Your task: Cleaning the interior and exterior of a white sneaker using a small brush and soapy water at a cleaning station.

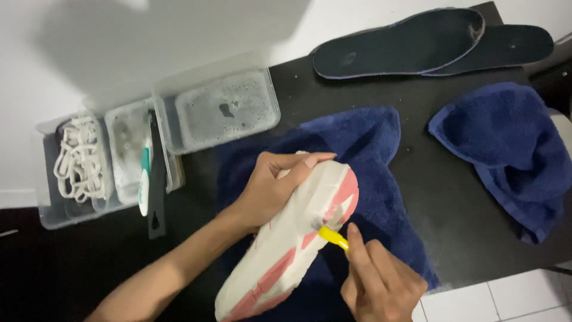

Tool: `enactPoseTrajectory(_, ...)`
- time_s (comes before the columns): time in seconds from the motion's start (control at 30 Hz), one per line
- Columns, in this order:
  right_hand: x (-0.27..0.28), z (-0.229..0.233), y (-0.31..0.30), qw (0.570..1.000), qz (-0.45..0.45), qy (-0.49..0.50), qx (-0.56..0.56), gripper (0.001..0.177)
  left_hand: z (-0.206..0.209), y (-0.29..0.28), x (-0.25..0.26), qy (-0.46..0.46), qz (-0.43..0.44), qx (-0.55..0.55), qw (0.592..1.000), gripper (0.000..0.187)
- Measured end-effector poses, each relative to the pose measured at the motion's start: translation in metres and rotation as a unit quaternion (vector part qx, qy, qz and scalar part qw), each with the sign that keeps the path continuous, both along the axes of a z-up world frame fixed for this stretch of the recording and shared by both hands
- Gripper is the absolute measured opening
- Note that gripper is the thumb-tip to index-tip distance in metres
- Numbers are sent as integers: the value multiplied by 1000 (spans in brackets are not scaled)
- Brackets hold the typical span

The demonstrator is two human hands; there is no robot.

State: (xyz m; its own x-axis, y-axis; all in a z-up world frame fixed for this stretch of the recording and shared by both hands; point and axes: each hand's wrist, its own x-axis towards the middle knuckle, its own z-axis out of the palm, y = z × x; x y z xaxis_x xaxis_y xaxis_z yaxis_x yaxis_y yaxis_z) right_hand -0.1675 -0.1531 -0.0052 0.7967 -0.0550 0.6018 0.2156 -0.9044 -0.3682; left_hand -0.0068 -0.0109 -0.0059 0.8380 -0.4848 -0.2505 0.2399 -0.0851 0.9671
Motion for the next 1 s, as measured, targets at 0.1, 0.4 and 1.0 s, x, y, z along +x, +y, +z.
enactPoseTrajectory(0.1,-11,-2,-8,998,4,60,-34,28,2,1,0,2,-19,-4,1000,35)
enactPoseTrajectory(0.4,4,-7,-15,999,-15,9,32,30,-13,-1,-3,36,-5,9,999,39)
enactPoseTrajectory(1.0,21,-1,-4,996,-22,19,81,26,-1,-4,-2,-21,-23,52,998,38)
